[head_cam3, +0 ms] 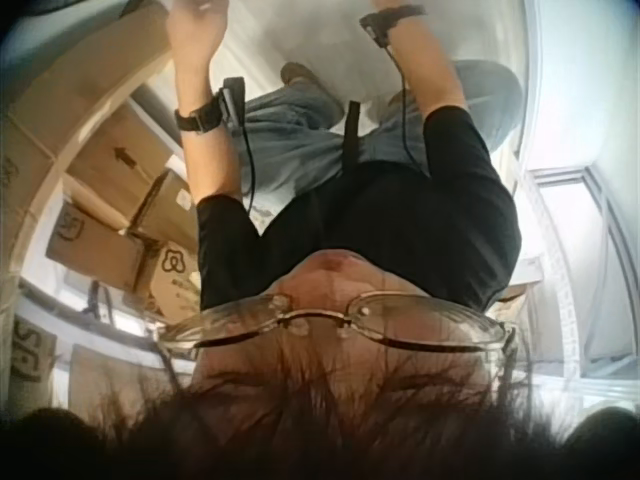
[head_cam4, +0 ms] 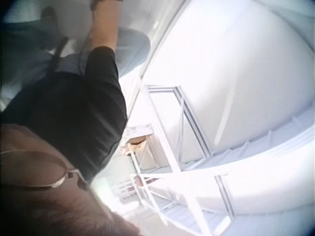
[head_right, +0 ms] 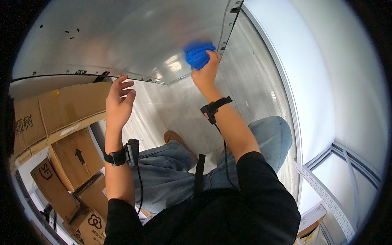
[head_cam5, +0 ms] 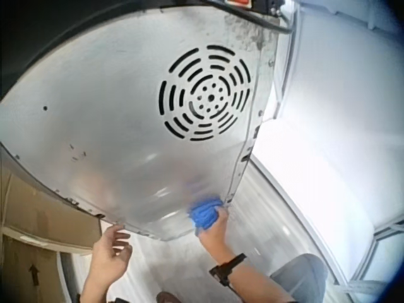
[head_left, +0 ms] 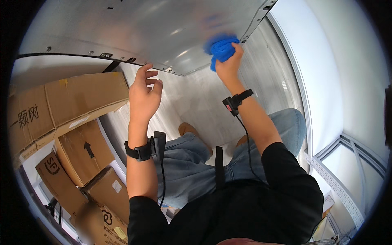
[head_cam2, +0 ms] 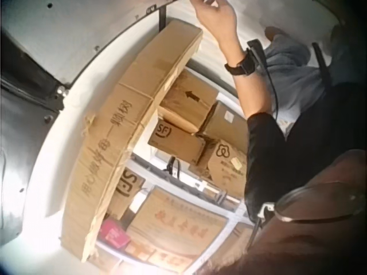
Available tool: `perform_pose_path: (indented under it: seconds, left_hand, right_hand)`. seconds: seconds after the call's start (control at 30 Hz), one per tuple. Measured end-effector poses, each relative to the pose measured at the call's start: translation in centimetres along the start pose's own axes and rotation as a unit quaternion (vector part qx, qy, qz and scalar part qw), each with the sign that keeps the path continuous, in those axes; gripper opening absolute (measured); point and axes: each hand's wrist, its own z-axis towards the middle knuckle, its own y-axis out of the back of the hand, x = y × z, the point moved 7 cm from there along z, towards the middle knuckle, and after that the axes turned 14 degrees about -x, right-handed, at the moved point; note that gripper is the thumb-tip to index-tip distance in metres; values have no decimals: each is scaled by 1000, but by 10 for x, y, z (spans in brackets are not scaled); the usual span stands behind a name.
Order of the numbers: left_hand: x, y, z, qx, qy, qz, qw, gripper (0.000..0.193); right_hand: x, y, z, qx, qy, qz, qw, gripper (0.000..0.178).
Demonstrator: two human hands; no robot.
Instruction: The person uses a screwdriver to fasten multiple screws into the back panel of a large electronic device. After securing the screws, the person wipes the device's surface with a blue cloth.
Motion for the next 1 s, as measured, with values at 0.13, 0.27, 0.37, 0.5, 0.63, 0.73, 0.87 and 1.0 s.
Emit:
perform_pose_path:
  seconds: [0.13, 0.27, 0.37, 0.5, 0.63, 0.73, 0.87, 1.0]
  left_hand:
    - [25, 8, -10, 3, 7, -20, 1000, 38]
    - [28, 10, -22, 13, 35, -16, 999, 36]
    - [32, 11, -32, 16, 48, -8, 999, 37]
    - [35, 18, -47, 8, 40, 18, 999, 34]
    - [47, 16, -47, 5, 64, -17, 998, 33]
    - [73, 8, -39, 8, 72, -24, 997, 34]
    - [88, -19, -28, 62, 94, -17, 993, 36]
    - [90, -47, -7, 123, 98, -16, 987, 40]
  right_hand:
    - [-2, 10, -9, -41, -63, 17, 997, 65]
    - [-15, 22, 4, -54, -128, 17, 990, 70]
    - [-12, 22, 16, -60, -136, 16, 989, 69]
    - [-8, 20, 14, -65, -118, -19, 991, 66]
    - [-7, 17, 14, -82, -62, -12, 995, 67]
    - [-3, 10, 10, -83, -33, -3, 996, 65]
    - [11, 0, -6, -47, -7, 1, 999, 67]
    - [47, -27, -46, 26, 34, 40, 998, 69]
